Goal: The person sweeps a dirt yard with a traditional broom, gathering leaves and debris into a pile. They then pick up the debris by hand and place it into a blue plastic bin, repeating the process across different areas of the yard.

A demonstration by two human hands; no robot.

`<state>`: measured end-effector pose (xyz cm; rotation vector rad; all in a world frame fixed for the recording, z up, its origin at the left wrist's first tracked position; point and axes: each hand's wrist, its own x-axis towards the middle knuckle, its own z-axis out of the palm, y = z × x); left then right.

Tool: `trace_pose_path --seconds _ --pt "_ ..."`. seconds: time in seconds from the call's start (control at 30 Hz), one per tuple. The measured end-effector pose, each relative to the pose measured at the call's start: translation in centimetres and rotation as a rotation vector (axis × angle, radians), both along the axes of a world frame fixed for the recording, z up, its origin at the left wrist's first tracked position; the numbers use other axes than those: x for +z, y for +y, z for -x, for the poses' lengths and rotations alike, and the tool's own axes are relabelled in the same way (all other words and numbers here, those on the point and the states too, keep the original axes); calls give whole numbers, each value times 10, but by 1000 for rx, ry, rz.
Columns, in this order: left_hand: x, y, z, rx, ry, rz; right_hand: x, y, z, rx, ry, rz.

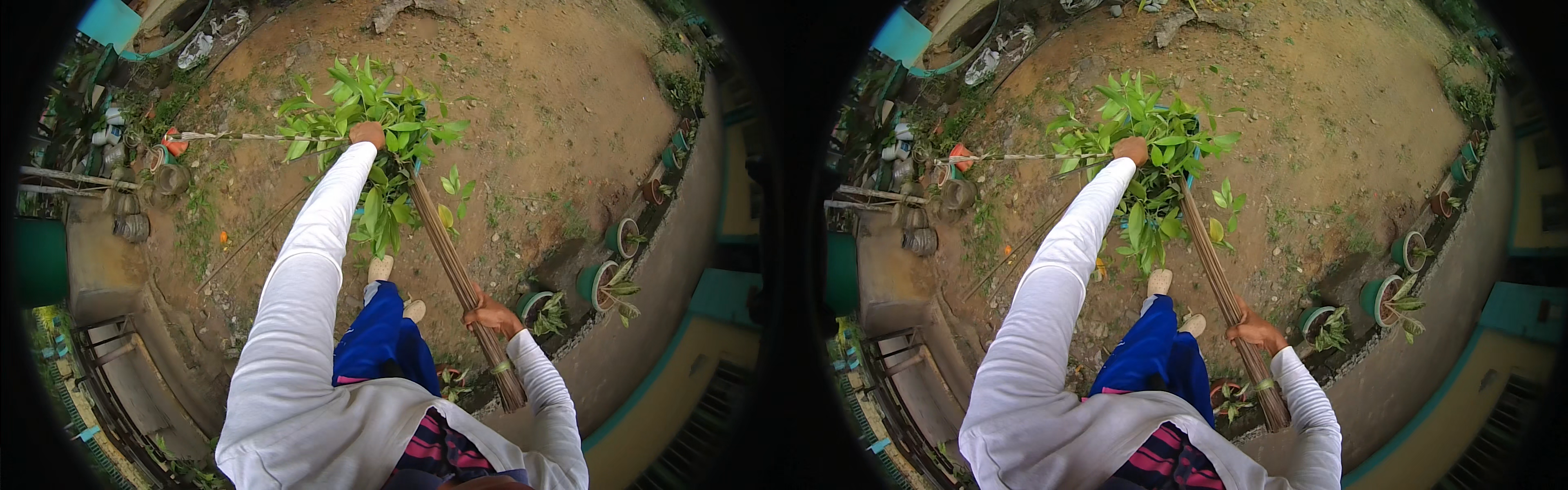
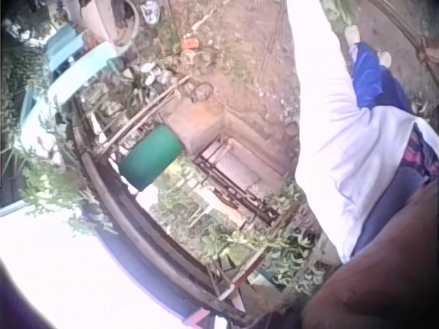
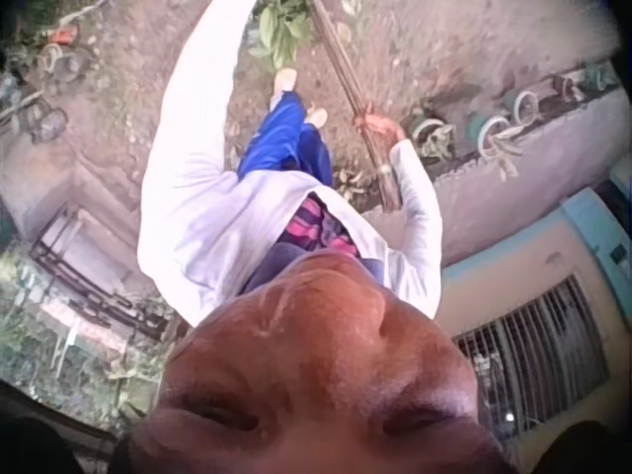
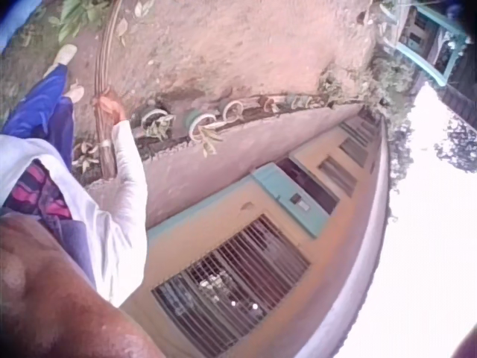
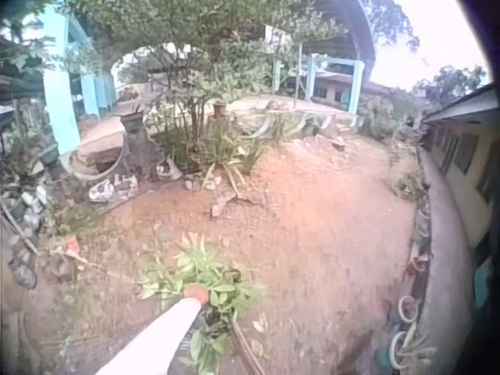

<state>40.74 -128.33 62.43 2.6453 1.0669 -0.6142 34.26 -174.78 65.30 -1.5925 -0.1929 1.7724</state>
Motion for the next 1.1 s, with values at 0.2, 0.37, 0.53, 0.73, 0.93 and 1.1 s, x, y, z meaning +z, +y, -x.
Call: trace_pose_path --seconds 0.2,0.37,0.53,0.73,0.93,1.1 --pt "-121 7 -15 232 -41 133 -11 1 -23 -146 121 72" --pt "-196 36 -46 198 -33 147 -10 47 -42 -97 119 184" --pt "-257 73 -79 118 33 111 -11 104 -63 -229 161 77" --pt "-422 104 -25 -43 117 -161 -27 143 -68 -270 282 180" --pt "-491 105 -38 310 -233 -186 -58 164 -68 -221 239 280" --pt "-515 109 -29 353 -485 -335 -45 208 -82 -264 262 345"
